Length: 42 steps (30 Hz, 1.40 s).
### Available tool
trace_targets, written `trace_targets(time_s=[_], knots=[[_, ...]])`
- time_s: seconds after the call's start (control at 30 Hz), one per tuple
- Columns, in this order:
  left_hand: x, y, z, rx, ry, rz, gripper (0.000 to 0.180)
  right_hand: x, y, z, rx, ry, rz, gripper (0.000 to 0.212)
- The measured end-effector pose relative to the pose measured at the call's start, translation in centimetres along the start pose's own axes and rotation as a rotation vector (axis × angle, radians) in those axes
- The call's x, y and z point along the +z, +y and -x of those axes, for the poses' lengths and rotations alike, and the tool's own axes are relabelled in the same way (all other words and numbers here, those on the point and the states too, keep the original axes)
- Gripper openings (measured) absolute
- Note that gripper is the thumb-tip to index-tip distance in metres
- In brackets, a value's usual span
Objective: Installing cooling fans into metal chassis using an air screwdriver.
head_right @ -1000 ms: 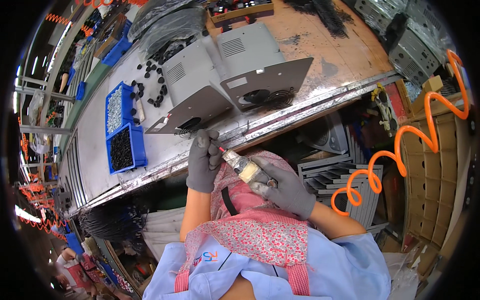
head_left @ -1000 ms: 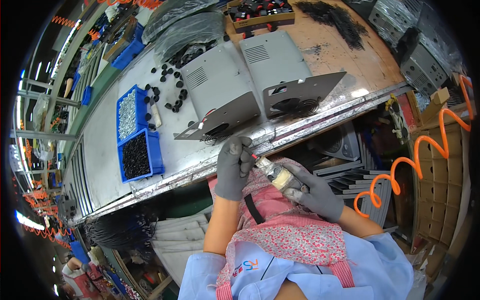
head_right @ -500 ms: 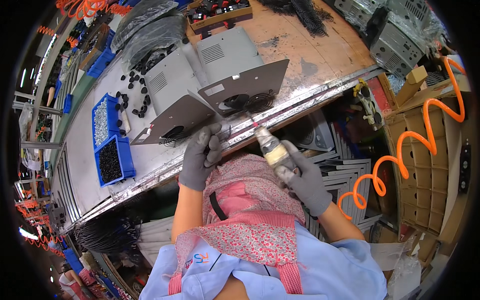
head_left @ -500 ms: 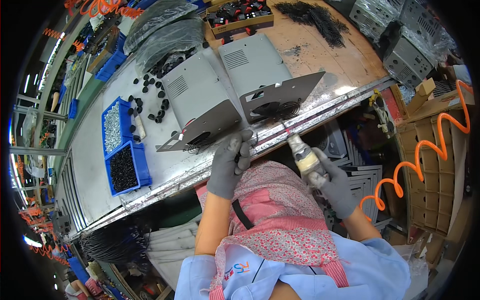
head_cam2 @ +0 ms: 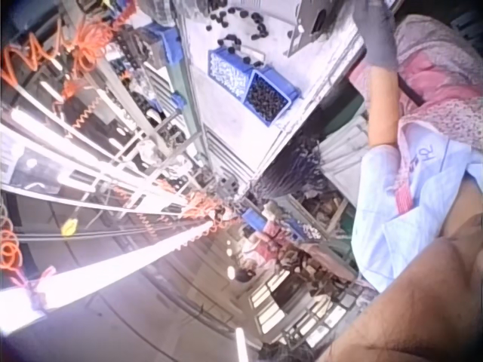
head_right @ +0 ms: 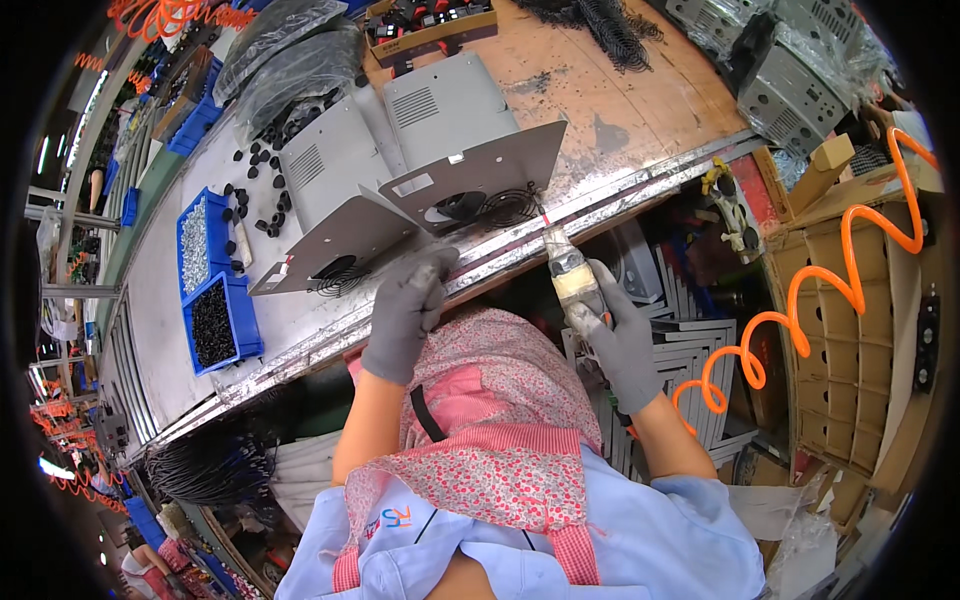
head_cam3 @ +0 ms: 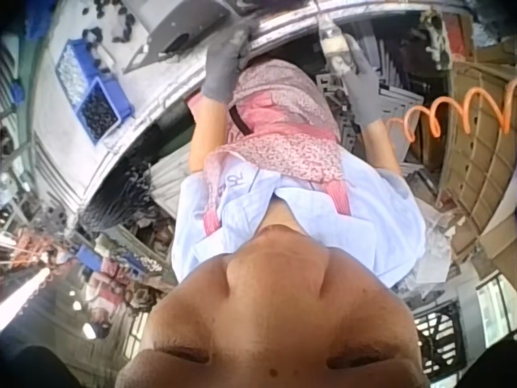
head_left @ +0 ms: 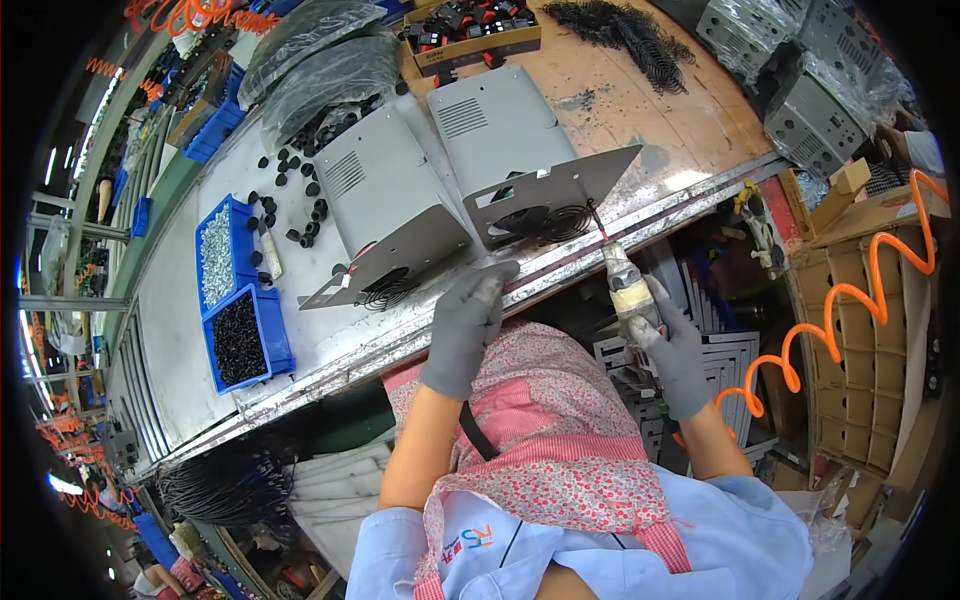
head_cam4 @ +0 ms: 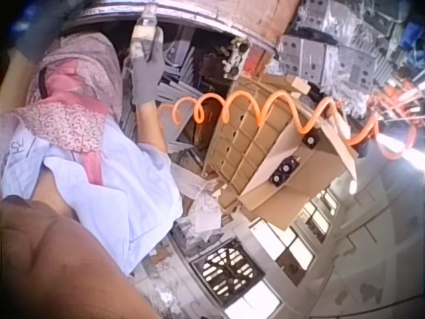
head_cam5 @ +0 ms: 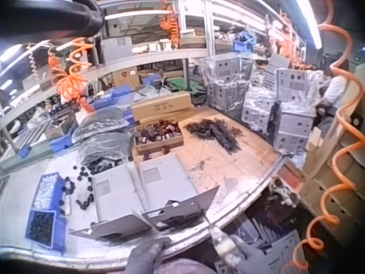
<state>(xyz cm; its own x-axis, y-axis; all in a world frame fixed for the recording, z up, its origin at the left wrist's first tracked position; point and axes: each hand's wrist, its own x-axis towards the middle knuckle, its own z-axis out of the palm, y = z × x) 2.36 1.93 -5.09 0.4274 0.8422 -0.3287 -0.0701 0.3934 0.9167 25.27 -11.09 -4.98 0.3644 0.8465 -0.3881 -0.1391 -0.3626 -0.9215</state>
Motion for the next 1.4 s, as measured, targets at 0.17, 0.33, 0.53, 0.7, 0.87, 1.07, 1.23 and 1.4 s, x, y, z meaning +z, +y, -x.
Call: trace_targets(time_s=[0.17,0.33,0.53,0.7,0.87,1.07,1.23,1.4], knots=[[1.4,-1.4,-1.8,0.166,0.139,-0.328,0.031,-0.4,0.1,0.2,-0.044,0.007,0.070,0.058],[2.0,-0.8,-2.9,0.119,0.052,-0.227,0.035,-0.4,0.2,-0.3,-0.086,0.034,0.095,0.059],[1.7,-0.8,-3.4,-0.204,-0.141,0.499,0.043,-0.1,-1.3,0.0,0.014,0.014,0.086,0.060],[1.8,-0.5,-2.2,-0.172,-0.134,0.390,0.040,0.1,-1.4,0.1,-0.156,-0.053,0.219,0.061],[0.6,4.2,1.6,-0.079,-0.170,0.152,0.040,0.8,-1.9,0.1,-0.226,-0.106,0.255,0.064],[-1.0,14.0,4.9,0.157,-0.132,-0.134,0.055,0.8,-2.0,0.2,-0.223,-0.130,0.262,0.065],[-1.9,19.6,0.0,0.263,0.013,-0.679,0.034,1.7,-2.2,0.3,-0.120,-0.139,0.171,0.065],[-3.7,18.7,-8.4,0.279,-0.206,-1.074,0.027,2.0,-1.5,0.6,-0.102,-0.112,0.158,0.065]])
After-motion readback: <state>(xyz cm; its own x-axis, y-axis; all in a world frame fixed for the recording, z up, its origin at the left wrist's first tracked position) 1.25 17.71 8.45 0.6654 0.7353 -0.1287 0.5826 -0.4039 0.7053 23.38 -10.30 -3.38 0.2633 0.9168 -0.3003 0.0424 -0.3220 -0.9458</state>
